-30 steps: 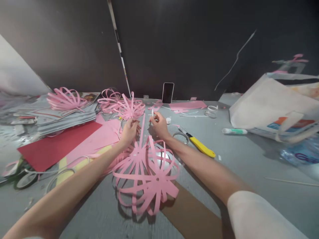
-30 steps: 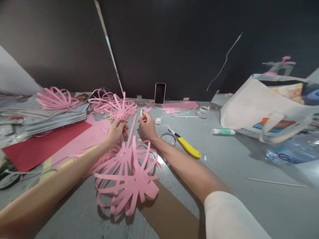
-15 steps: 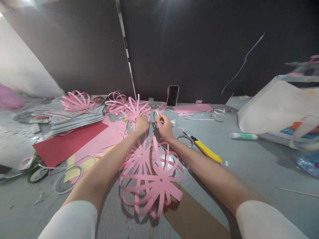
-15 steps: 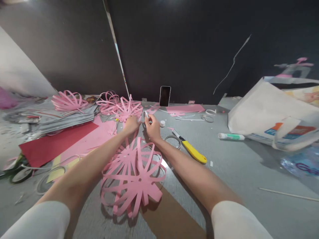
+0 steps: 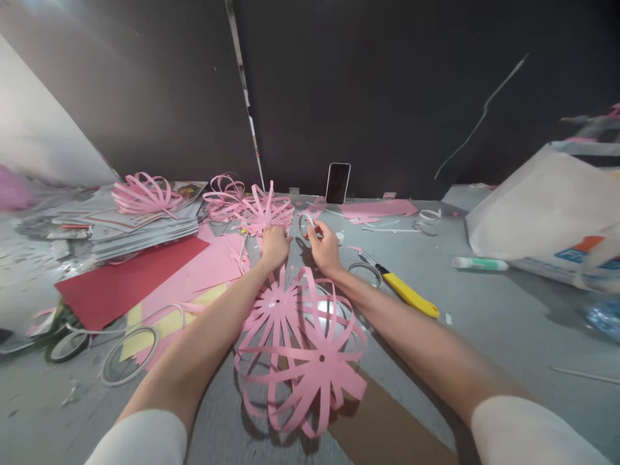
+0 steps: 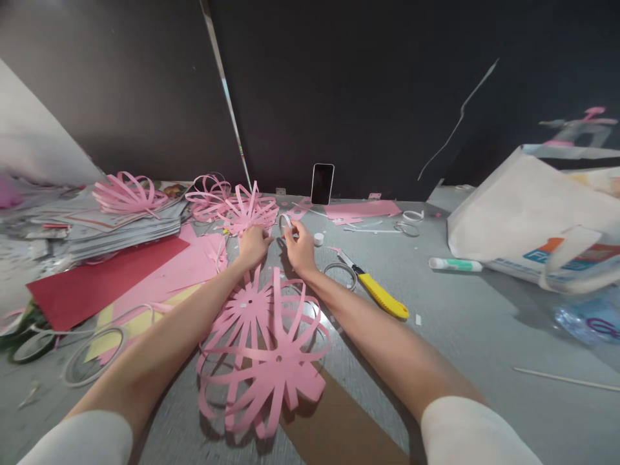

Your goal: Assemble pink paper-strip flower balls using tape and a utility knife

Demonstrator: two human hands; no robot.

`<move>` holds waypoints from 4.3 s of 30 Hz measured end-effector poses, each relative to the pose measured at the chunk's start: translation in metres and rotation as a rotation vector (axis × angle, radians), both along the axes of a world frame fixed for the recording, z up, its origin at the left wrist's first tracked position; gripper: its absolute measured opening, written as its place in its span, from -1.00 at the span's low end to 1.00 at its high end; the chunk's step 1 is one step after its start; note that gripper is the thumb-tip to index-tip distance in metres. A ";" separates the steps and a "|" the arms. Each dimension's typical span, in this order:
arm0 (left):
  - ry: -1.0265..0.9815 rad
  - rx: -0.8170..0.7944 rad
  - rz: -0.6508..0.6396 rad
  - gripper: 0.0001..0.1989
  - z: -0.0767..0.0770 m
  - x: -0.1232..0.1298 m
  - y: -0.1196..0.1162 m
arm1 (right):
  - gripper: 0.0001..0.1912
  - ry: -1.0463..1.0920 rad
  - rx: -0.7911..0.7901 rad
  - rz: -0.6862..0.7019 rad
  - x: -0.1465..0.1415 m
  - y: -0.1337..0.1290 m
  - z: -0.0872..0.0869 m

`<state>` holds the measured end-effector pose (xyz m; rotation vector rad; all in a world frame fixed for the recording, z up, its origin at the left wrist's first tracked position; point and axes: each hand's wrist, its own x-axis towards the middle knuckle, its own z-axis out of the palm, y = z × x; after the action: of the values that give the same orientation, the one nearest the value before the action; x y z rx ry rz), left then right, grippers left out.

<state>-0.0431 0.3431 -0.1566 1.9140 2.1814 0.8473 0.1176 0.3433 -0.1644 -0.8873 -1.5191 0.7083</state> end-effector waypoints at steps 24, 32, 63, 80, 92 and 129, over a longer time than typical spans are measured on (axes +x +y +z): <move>-0.984 0.137 -0.370 -0.41 -0.010 0.001 -0.032 | -0.54 0.136 0.008 -0.117 -0.001 -0.002 0.001; -1.012 0.093 -0.352 -0.62 -0.018 0.007 -0.045 | -0.58 -0.045 0.093 -0.225 0.003 -0.002 0.001; -1.035 0.170 -0.249 -0.82 -0.008 0.005 -0.049 | -0.80 -0.073 -0.040 0.239 -0.001 -0.020 0.008; -1.121 0.183 -0.318 -0.77 -0.009 0.004 -0.049 | -0.80 -0.074 -0.048 0.328 0.001 -0.015 0.001; -1.219 0.170 -0.227 -0.52 -0.017 0.001 -0.041 | -0.65 -0.027 -0.076 0.312 -0.001 -0.013 0.000; -1.119 0.174 -0.151 -0.62 -0.015 0.000 -0.044 | -0.70 -0.135 -0.029 0.297 0.001 -0.011 0.003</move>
<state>-0.0432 0.2987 -0.1712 1.1131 1.2817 1.5822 0.1189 0.3319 -0.1618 -0.7501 -1.7869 0.9014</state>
